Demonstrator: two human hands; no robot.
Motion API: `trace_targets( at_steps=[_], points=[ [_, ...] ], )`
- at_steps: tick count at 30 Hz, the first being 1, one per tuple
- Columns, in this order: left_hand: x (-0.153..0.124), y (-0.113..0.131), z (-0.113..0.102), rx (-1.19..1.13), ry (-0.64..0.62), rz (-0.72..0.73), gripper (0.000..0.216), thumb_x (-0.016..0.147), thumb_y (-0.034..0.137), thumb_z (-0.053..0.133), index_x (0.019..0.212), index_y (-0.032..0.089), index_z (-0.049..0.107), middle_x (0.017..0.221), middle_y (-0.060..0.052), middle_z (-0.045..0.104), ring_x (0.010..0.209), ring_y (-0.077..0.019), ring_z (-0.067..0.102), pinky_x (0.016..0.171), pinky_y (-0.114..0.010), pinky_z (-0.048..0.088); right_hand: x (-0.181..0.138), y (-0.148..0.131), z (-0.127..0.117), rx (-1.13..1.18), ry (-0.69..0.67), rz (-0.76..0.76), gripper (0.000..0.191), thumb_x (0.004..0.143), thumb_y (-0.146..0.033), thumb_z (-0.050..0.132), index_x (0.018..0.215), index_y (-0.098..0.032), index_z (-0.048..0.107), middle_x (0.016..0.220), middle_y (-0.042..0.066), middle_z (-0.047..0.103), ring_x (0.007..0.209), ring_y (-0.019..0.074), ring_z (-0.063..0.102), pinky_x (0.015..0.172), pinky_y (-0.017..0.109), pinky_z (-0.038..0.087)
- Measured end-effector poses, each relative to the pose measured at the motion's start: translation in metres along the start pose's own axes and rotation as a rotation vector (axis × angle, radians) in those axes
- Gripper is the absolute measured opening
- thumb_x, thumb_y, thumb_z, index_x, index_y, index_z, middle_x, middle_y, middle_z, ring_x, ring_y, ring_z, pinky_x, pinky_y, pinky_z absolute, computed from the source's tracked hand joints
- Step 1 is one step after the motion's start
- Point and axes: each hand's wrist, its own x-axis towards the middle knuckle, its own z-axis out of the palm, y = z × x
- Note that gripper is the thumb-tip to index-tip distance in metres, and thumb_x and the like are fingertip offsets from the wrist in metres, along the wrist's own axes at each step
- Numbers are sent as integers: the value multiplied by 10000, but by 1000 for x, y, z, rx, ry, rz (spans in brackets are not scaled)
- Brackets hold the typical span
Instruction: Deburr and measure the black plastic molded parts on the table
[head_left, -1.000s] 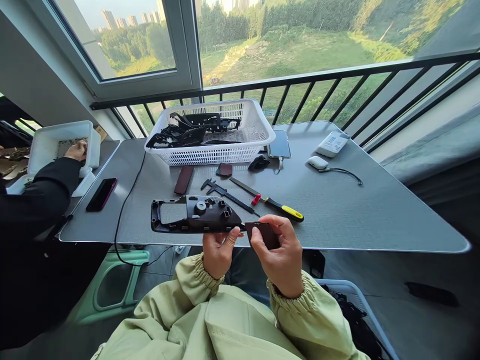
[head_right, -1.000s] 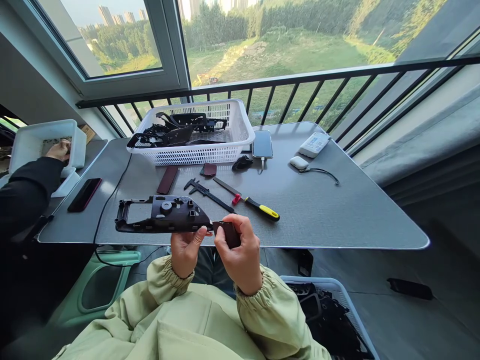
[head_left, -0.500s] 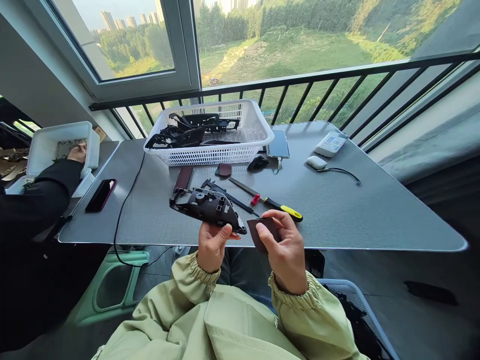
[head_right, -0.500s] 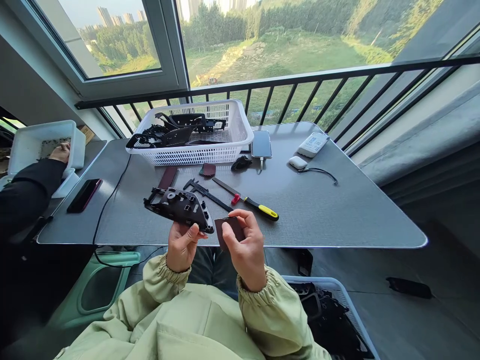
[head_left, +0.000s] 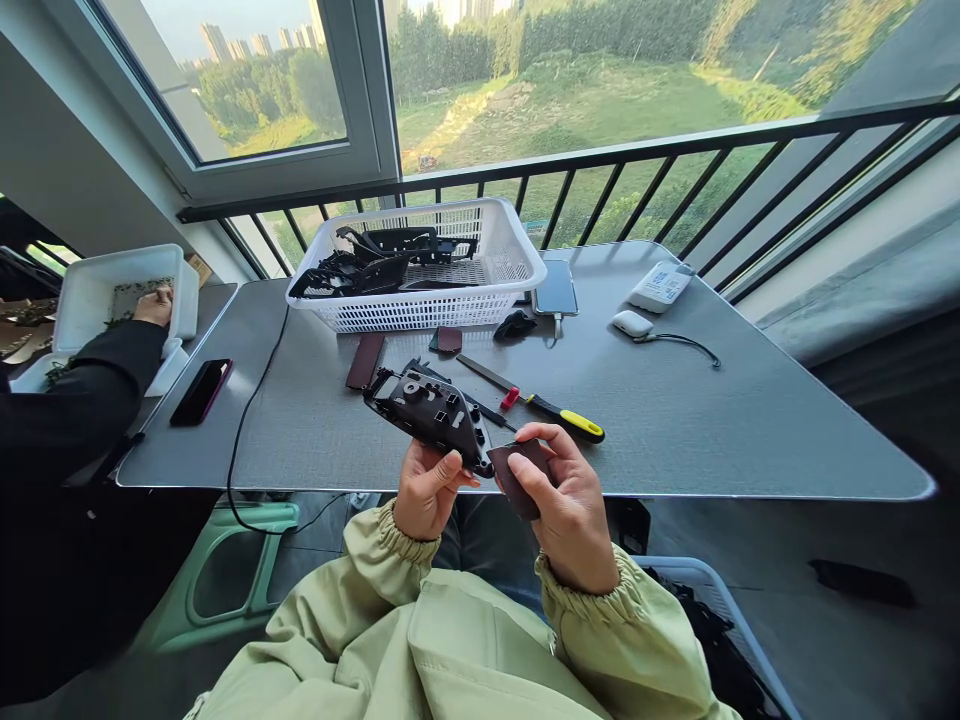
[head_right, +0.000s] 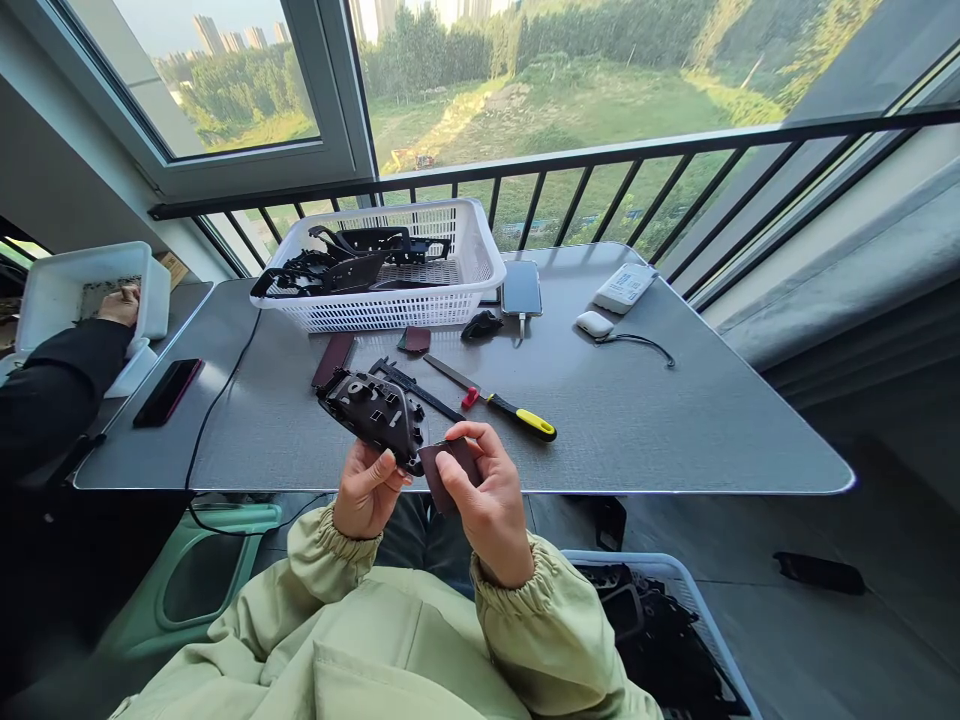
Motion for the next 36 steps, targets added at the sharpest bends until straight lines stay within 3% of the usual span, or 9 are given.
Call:
trace_targets(
  at_steps=[12, 16, 20, 28, 36],
  points=[
    [2, 1, -2, -50, -35, -39, 351, 587, 283, 867, 883, 221, 690, 726, 26, 722, 489, -68, 617, 470, -155, 518, 0, -1, 0, -73, -3, -2, 252, 722, -363, 673, 873, -222, 529, 600, -59, 539, 449, 59, 404, 402, 152, 337],
    [2, 1, -4, -40, -36, -42, 376, 594, 285, 861, 912, 213, 674, 759, 16, 725, 488, -73, 607, 468, -175, 514, 1, -1, 0, -103, -23, 6, 256, 707, -354, 684, 859, -215, 531, 612, -51, 558, 449, 62, 414, 398, 158, 339],
    [1, 1, -2, -31, -38, -51, 385, 584, 289, 864, 901, 198, 664, 742, 6, 715, 479, -80, 589, 455, -194, 498, 5, -2, 0, -60, 40, -34, 255, 725, -368, 673, 880, -219, 536, 622, -54, 554, 444, 63, 419, 393, 163, 356],
    [1, 0, -3, 40, -98, -100, 426, 557, 358, 865, 862, 181, 625, 550, 16, 621, 406, -104, 537, 410, -233, 449, 12, -1, -1, -74, -7, -25, 254, 713, -352, 683, 866, -217, 532, 596, -62, 549, 421, 55, 395, 374, 155, 323],
    [1, -2, -8, 43, -129, -101, 412, 592, 359, 835, 909, 189, 634, 616, -2, 646, 418, -106, 525, 431, -256, 442, 15, 4, -7, 34, 56, -25, 261, 721, -352, 698, 883, -227, 535, 576, -75, 524, 438, 60, 417, 399, 158, 339]
  ],
)
